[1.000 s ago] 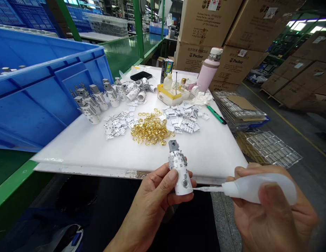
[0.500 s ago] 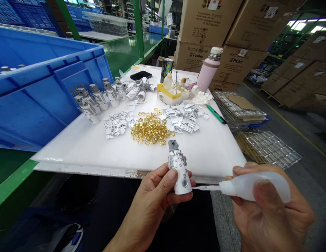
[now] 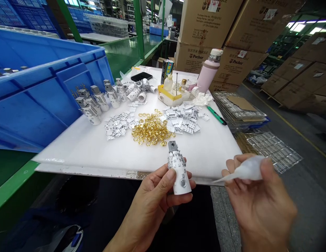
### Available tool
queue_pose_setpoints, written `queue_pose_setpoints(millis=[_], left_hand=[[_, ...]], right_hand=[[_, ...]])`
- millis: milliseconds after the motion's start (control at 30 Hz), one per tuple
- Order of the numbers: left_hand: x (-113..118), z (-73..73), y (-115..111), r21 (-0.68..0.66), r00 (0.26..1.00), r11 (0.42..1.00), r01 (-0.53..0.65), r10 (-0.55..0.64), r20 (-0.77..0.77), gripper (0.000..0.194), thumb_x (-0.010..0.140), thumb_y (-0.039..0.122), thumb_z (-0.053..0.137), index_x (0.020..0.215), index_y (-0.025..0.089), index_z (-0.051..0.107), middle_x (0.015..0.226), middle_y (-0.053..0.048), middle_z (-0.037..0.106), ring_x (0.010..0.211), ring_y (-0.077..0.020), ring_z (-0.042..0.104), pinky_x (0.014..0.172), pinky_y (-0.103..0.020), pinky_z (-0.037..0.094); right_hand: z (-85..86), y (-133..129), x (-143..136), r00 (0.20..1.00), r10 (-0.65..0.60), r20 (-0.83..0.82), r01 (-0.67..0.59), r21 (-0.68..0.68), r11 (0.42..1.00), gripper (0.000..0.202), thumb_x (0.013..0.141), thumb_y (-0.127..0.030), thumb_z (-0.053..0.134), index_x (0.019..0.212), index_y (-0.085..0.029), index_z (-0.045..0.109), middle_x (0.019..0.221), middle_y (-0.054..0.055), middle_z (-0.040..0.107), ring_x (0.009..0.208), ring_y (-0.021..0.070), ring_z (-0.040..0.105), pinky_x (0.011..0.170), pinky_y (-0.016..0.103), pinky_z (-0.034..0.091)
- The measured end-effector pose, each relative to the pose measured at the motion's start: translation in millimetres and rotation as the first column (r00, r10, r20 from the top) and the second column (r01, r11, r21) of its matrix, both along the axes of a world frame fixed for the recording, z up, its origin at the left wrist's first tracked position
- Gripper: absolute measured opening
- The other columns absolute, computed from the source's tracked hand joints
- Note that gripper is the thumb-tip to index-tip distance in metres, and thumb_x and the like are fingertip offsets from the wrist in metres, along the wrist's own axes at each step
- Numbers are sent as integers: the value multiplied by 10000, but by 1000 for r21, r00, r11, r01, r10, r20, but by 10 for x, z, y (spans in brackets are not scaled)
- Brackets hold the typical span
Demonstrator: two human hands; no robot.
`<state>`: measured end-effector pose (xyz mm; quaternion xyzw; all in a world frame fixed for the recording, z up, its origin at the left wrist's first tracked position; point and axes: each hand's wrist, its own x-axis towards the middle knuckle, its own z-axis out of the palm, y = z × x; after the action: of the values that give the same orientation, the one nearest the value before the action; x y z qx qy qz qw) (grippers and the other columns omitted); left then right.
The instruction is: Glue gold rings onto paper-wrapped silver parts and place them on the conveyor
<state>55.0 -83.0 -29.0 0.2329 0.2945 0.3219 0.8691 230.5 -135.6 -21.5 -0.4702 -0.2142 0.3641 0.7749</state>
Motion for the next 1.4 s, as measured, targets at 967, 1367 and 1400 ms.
queue_pose_setpoints(millis=[967, 1367, 1400], left_hand=[[-356, 42, 110, -45, 976, 990, -132, 122, -179, 231, 875, 265, 619, 1054, 164, 726, 946, -83, 756, 890, -173, 688, 736, -233, 594], [-332, 26, 164, -38, 980, 989, -143, 136, -147, 227, 863, 255, 635, 1056, 175, 724, 987, -81, 752, 892, -177, 696, 730, -232, 597], [-325, 22, 169, -37, 979, 988, -150, 143, -144, 245, 864, 255, 634, 1081, 178, 716, 1012, -86, 750, 901, -182, 697, 728, -234, 598]], right_hand=[[-331, 1164, -61, 23, 281, 960, -96, -277, 956, 141, 878, -116, 506, 914, -177, 629, 874, 77, 581, 854, 236, 550, 761, 379, 437], [-308, 906, -137, 364, 310, 878, -187, -257, 948, 195, 896, -238, 563, 1080, -176, 584, 847, 33, 640, 734, 152, 609, 697, 310, 527], [-298, 854, -142, 437, 317, 842, -208, -248, 946, 187, 898, -267, 579, 1060, -177, 603, 853, 33, 654, 743, 151, 632, 691, 302, 544]])
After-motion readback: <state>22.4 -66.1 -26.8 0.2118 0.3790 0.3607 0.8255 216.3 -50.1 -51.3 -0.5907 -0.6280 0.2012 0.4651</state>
